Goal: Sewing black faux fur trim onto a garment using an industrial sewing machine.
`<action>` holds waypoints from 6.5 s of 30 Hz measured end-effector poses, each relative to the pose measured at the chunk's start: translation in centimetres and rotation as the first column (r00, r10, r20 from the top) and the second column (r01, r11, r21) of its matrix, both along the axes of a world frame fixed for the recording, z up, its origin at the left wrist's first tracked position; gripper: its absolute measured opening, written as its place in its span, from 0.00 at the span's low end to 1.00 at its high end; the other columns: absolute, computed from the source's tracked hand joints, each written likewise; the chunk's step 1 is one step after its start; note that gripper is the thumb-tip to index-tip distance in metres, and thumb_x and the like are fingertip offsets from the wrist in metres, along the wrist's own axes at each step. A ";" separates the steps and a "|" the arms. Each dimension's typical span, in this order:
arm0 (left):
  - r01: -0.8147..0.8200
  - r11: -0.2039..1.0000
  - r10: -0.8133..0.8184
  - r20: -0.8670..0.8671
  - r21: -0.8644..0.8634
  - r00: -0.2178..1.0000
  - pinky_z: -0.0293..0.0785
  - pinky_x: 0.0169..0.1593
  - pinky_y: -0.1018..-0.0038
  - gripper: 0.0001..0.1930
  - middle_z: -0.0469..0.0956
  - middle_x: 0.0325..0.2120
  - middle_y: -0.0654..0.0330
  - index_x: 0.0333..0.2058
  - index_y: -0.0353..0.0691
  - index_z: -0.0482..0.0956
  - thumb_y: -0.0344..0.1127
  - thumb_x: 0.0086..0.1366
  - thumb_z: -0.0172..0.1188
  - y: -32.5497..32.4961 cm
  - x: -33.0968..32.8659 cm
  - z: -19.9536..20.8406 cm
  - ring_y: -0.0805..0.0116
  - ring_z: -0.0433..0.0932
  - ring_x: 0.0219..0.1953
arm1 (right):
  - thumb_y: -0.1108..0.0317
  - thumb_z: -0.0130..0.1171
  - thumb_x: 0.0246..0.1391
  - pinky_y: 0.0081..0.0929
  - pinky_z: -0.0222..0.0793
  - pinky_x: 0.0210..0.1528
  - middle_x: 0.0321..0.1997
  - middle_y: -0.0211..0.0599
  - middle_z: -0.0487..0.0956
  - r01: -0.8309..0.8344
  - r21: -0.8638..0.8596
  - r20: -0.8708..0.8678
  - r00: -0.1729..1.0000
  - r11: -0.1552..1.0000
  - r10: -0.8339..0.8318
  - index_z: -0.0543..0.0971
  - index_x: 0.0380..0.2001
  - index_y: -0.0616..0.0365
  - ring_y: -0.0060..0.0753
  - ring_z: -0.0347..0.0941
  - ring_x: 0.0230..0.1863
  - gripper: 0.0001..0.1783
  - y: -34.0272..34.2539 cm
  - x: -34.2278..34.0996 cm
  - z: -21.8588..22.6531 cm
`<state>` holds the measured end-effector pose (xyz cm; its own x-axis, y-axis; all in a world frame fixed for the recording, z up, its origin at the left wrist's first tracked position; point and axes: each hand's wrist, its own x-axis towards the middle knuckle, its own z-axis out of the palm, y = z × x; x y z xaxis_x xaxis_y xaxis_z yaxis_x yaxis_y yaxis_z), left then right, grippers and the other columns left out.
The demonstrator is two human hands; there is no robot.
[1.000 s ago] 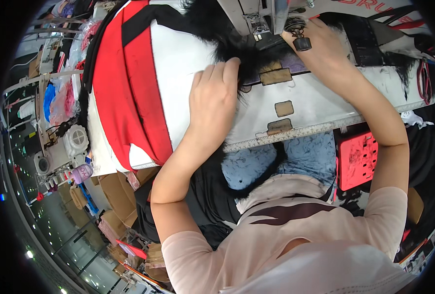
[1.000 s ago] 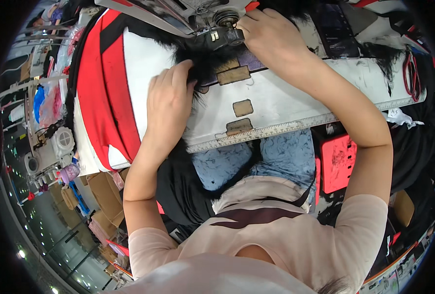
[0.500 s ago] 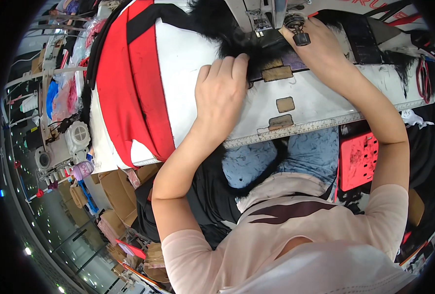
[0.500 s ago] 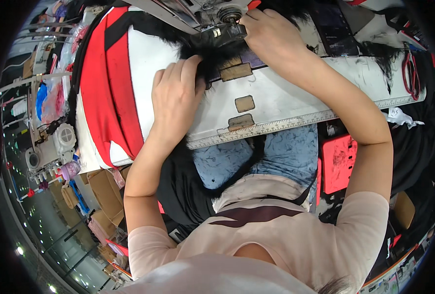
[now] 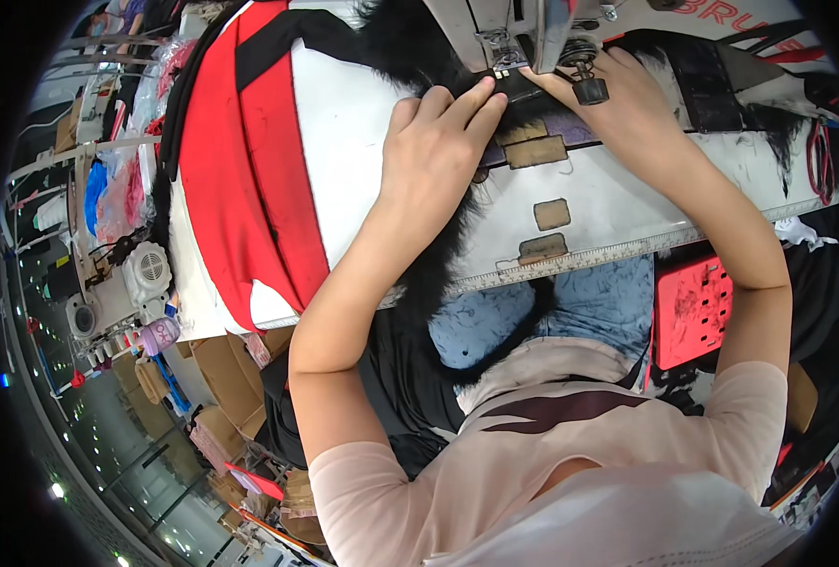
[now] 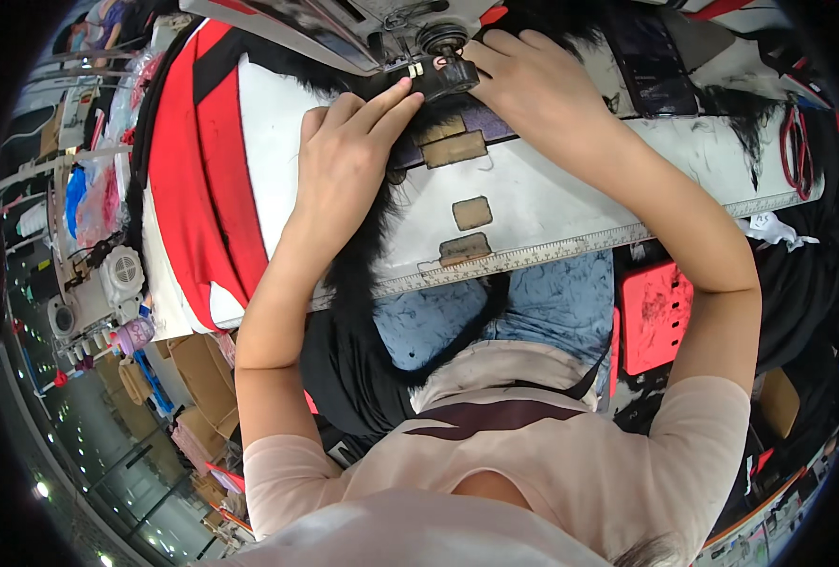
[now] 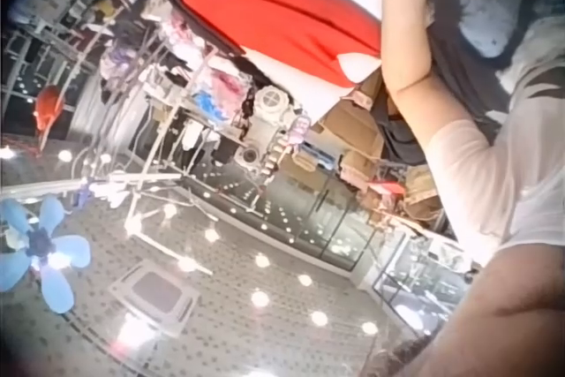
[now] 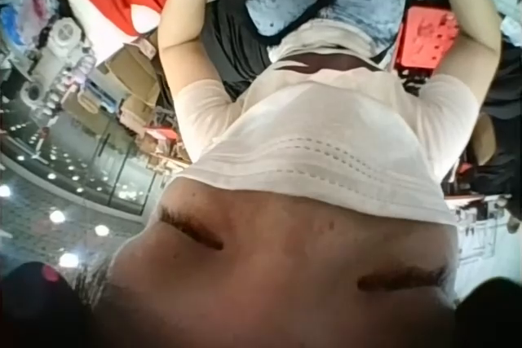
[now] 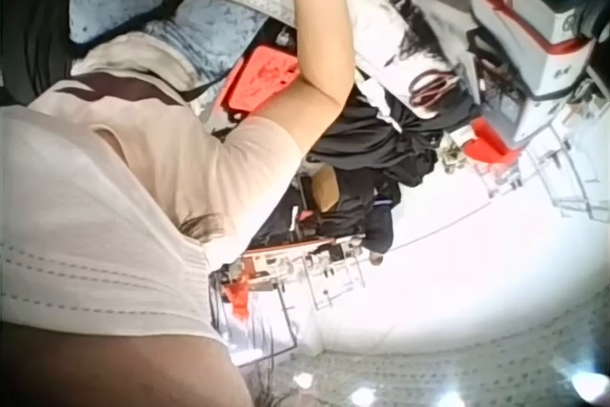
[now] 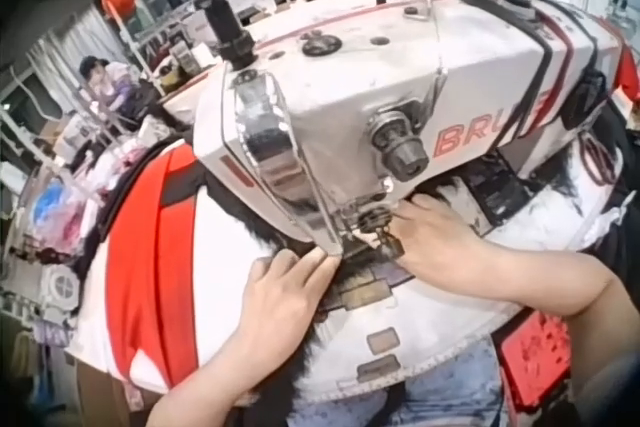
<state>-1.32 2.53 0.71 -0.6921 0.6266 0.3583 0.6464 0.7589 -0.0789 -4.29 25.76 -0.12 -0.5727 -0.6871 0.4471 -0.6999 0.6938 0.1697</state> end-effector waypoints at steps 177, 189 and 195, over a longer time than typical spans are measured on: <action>0.120 0.986 -0.112 -0.072 0.113 0.991 0.61 0.47 0.72 0.14 0.79 0.39 0.68 0.40 0.44 0.76 0.31 0.52 0.55 -1.2 -2.3 -0.9 0.73 0.76 0.41 | 0.68 0.59 0.47 0.34 0.68 0.43 0.32 0.36 0.77 -0.085 -0.218 0.127 0.985 0.972 0.114 0.78 0.30 0.57 0.38 0.74 0.40 0.06 -1.6 -0.7 -0.4; 0.058 0.976 -0.079 0.094 0.211 0.992 0.60 0.49 0.68 0.22 0.80 0.43 0.66 0.43 0.45 0.77 0.21 0.47 0.59 -0.9 -2.1 -0.4 0.69 0.77 0.45 | 0.68 0.58 0.38 0.28 0.69 0.45 0.32 0.31 0.77 -0.101 -0.159 0.018 0.994 0.982 0.105 0.79 0.23 0.54 0.33 0.73 0.43 0.05 -1.3 -1.1 -1.4; 0.002 1.000 -0.002 0.086 0.000 0.996 0.58 0.55 0.67 0.15 0.78 0.50 0.71 0.43 0.45 0.76 0.24 0.56 0.55 -0.8 -1.2 0.4 0.73 0.75 0.50 | 0.72 0.59 0.44 0.29 0.72 0.38 0.38 0.28 0.79 -0.173 -0.047 0.020 0.985 0.984 0.174 0.78 0.44 0.50 0.36 0.74 0.39 0.20 -0.6 0.0 0.0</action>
